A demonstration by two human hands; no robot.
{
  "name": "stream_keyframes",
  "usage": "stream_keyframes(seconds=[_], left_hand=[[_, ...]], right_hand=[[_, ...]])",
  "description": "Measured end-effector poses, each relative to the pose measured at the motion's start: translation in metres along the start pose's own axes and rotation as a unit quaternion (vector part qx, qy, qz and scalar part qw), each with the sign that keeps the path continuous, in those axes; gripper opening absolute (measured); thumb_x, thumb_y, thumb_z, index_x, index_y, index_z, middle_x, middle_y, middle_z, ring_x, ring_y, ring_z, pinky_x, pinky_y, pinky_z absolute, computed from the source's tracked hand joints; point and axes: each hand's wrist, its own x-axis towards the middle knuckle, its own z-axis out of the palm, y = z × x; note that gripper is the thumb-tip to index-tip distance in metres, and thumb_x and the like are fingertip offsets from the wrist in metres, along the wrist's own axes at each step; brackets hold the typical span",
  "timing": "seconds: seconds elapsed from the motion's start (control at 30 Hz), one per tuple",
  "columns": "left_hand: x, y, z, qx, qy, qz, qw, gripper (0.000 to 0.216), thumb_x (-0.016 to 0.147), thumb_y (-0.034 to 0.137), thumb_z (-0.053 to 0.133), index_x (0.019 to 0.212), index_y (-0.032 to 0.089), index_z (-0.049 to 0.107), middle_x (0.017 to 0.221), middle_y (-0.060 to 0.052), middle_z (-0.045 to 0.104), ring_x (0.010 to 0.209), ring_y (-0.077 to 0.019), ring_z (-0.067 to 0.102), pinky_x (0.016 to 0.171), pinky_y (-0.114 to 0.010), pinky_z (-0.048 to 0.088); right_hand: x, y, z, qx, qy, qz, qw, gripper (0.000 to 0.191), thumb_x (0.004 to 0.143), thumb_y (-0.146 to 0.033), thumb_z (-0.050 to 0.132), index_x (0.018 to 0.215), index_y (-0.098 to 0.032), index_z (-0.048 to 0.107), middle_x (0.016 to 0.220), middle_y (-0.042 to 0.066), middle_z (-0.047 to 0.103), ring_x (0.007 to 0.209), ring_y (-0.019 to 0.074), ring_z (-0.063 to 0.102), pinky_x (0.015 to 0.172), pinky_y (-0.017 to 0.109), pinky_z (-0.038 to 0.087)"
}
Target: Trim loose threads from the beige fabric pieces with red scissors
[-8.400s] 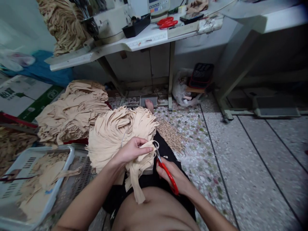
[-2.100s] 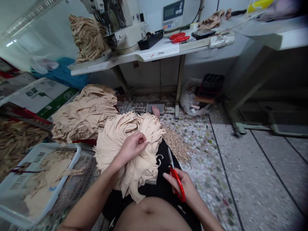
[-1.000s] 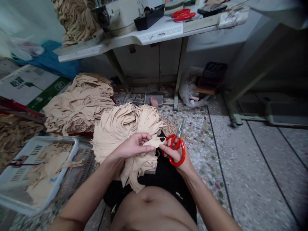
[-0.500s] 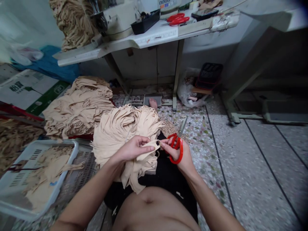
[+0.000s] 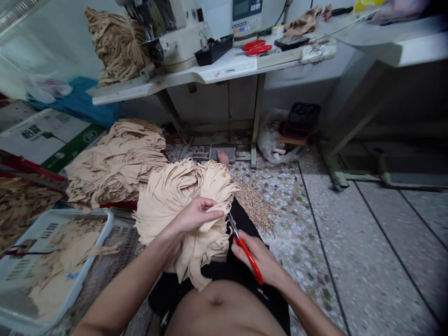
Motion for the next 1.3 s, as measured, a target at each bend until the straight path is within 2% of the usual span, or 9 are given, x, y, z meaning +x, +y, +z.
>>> stream_keyframes(seconds=[0.13, 0.23, 0.43, 0.53, 0.67, 0.77, 1.03, 1.17, 1.3], left_hand=[[0.0, -0.003, 0.003, 0.001, -0.024, -0.005, 1.0, 0.034, 0.077, 0.042, 0.084, 0.089, 0.011, 0.077, 0.081, -0.005, 0.073, 0.07, -0.0134, 0.061, 0.068, -0.022, 0.043], [0.0, -0.005, 0.004, 0.005, -0.036, -0.009, 0.999, 0.033, 0.078, 0.041, 0.084, 0.088, 0.011, 0.077, 0.082, -0.005, 0.072, 0.072, -0.0137, 0.061, 0.069, -0.022, 0.044], [0.0, -0.006, 0.003, 0.014, -0.074, -0.005, 0.997, 0.035, 0.08, 0.044, 0.082, 0.083, 0.01, 0.075, 0.076, -0.003, 0.068, 0.067, -0.0126, 0.058, 0.065, -0.022, 0.042], [0.001, -0.007, 0.004, 0.027, -0.08, -0.01, 0.996, 0.038, 0.079, 0.047, 0.082, 0.083, 0.009, 0.075, 0.075, -0.004, 0.068, 0.067, -0.0137, 0.058, 0.064, -0.023, 0.043], [0.0, -0.01, 0.007, 0.016, -0.096, -0.019, 0.995, 0.039, 0.08, 0.047, 0.081, 0.088, 0.009, 0.076, 0.081, -0.006, 0.07, 0.071, -0.0148, 0.06, 0.069, -0.024, 0.045], [0.0, -0.011, 0.011, 0.023, -0.111, -0.028, 0.993, 0.038, 0.08, 0.045, 0.08, 0.088, 0.008, 0.076, 0.079, -0.005, 0.069, 0.069, -0.0132, 0.058, 0.065, -0.022, 0.042], [0.001, -0.01, 0.021, 0.083, -0.16, -0.046, 0.983, 0.039, 0.083, 0.048, 0.076, 0.081, 0.008, 0.073, 0.066, 0.0, 0.06, 0.057, -0.0089, 0.046, 0.055, -0.02, 0.032], [0.001, -0.01, 0.025, 0.099, -0.16, -0.047, 0.981, 0.04, 0.083, 0.048, 0.075, 0.08, 0.008, 0.072, 0.065, 0.0, 0.059, 0.057, -0.0087, 0.044, 0.055, -0.02, 0.032], [-0.003, -0.005, 0.027, 0.118, -0.165, -0.034, 0.979, 0.041, 0.084, 0.048, 0.074, 0.074, 0.009, 0.068, 0.061, 0.003, 0.052, 0.055, -0.0077, 0.039, 0.053, -0.02, 0.029]], right_hand=[[0.004, -0.003, 0.002, -0.051, -0.017, -0.034, 0.998, 0.029, 0.101, -0.046, 0.055, 0.083, -0.023, 0.049, 0.075, -0.002, 0.058, 0.066, 0.0154, 0.05, 0.063, 0.025, 0.037], [0.006, -0.001, 0.004, -0.059, -0.005, -0.032, 0.998, 0.032, 0.1, -0.047, 0.056, 0.081, -0.023, 0.047, 0.071, -0.004, 0.055, 0.063, 0.0138, 0.046, 0.061, 0.024, 0.035], [0.004, 0.017, 0.013, -0.011, 0.019, 0.048, 0.999, 0.046, 0.092, -0.056, 0.066, 0.069, -0.02, 0.048, 0.058, -0.005, 0.047, 0.053, 0.0114, 0.042, 0.05, 0.023, 0.028], [-0.003, 0.023, 0.015, 0.005, 0.025, 0.055, 0.998, 0.048, 0.088, -0.057, 0.07, 0.068, -0.021, 0.045, 0.059, -0.005, 0.046, 0.055, 0.0119, 0.043, 0.051, 0.023, 0.029], [-0.014, 0.017, 0.011, 0.006, -0.008, 0.019, 1.0, 0.038, 0.1, -0.052, 0.055, 0.08, -0.021, 0.05, 0.07, -0.003, 0.055, 0.063, 0.0139, 0.049, 0.059, 0.025, 0.036], [-0.017, 0.01, 0.008, -0.001, -0.037, 0.009, 0.999, 0.036, 0.103, -0.052, 0.048, 0.083, -0.021, 0.05, 0.073, -0.002, 0.058, 0.065, 0.0148, 0.05, 0.061, 0.026, 0.037], [-0.014, 0.013, 0.013, 0.011, -0.006, 0.019, 1.0, 0.041, 0.099, -0.055, 0.054, 0.079, -0.02, 0.048, 0.07, -0.003, 0.052, 0.064, 0.0133, 0.046, 0.058, 0.024, 0.035], [-0.017, 0.024, 0.019, 0.05, 0.016, 0.052, 0.997, 0.044, 0.093, -0.055, 0.064, 0.073, -0.021, 0.047, 0.062, -0.005, 0.048, 0.057, 0.0114, 0.044, 0.051, 0.023, 0.032], [-0.024, 0.038, 0.028, 0.106, 0.038, 0.104, 0.988, 0.049, 0.085, -0.059, 0.073, 0.068, -0.021, 0.045, 0.053, -0.007, 0.045, 0.045, 0.0099, 0.043, 0.044, 0.022, 0.028]])
